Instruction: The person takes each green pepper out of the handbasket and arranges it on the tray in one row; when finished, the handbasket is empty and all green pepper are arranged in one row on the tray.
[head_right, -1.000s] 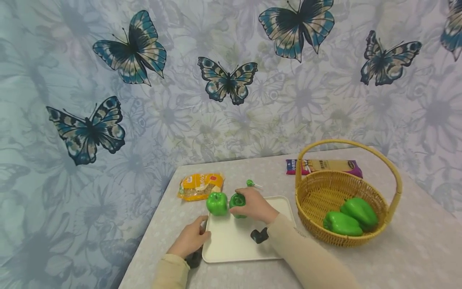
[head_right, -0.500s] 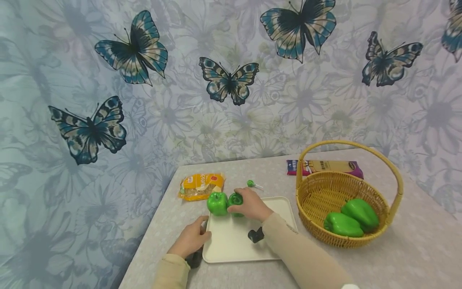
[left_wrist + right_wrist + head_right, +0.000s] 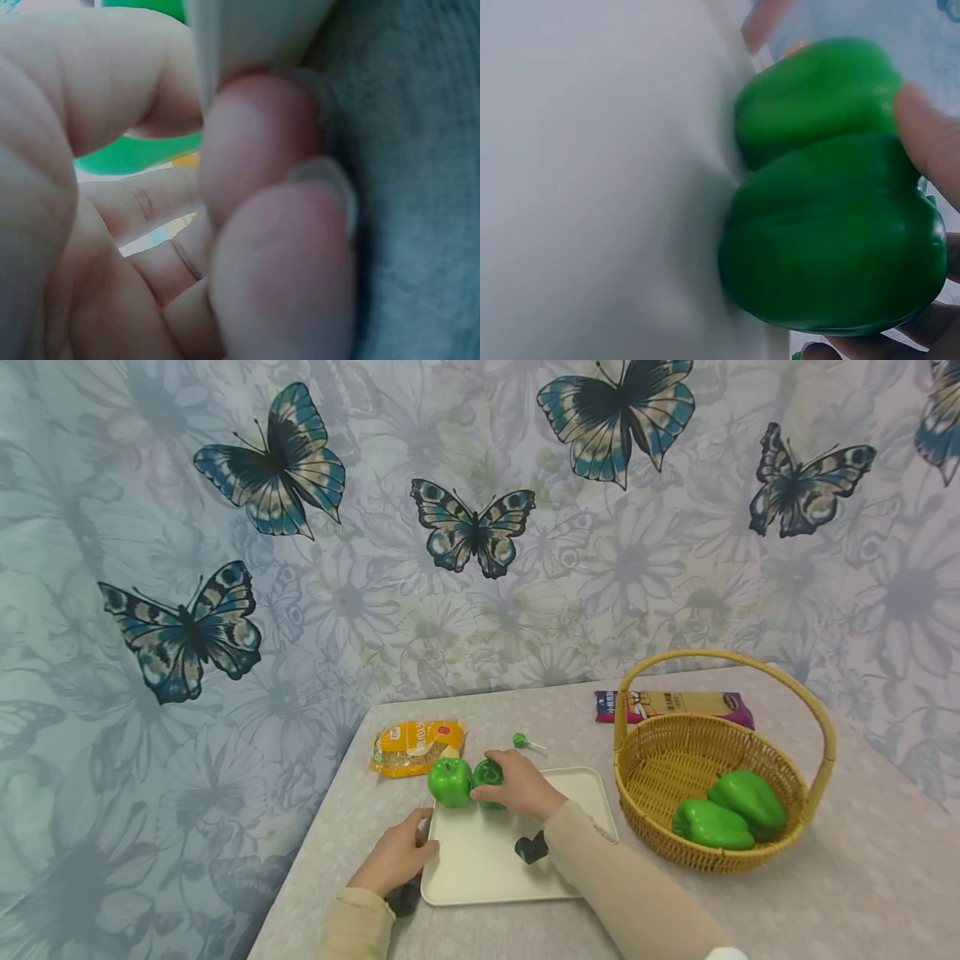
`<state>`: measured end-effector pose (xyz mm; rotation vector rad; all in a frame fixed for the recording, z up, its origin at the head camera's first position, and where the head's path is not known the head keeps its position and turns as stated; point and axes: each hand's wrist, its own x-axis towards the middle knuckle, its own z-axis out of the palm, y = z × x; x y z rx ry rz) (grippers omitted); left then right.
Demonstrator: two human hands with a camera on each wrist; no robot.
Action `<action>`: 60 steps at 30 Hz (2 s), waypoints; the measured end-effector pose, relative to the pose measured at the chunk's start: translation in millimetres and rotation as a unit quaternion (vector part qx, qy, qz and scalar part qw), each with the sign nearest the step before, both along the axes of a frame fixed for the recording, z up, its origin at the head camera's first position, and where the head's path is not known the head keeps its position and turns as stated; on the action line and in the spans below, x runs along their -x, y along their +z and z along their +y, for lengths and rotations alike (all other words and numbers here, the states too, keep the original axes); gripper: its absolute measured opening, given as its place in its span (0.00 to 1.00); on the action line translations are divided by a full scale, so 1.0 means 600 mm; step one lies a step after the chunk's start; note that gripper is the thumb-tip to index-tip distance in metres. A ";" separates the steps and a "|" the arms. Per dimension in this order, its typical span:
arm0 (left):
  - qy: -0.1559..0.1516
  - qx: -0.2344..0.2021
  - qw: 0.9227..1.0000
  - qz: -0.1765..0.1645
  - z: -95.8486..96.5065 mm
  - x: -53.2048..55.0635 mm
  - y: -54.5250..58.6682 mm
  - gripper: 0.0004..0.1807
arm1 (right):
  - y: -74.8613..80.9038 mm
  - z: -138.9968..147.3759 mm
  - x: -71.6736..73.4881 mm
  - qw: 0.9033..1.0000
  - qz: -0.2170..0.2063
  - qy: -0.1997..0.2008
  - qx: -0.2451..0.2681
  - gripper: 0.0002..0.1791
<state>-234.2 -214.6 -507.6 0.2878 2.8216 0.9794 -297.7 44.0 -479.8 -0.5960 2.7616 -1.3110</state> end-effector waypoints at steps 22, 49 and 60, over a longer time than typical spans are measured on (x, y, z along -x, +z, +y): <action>0.006 0.012 1.000 -0.005 0.000 0.002 0.003 0.34 | -0.001 0.005 0.001 1.000 -0.010 0.028 0.005 0.47; 0.009 0.030 0.999 -0.008 0.004 0.009 -0.002 0.34 | 0.134 0.320 -0.088 0.998 0.040 -0.056 -0.014 0.27; 0.011 0.026 0.999 -0.014 0.005 0.009 -0.005 0.34 | 0.046 0.395 -0.076 0.990 -0.082 0.001 -0.112 0.22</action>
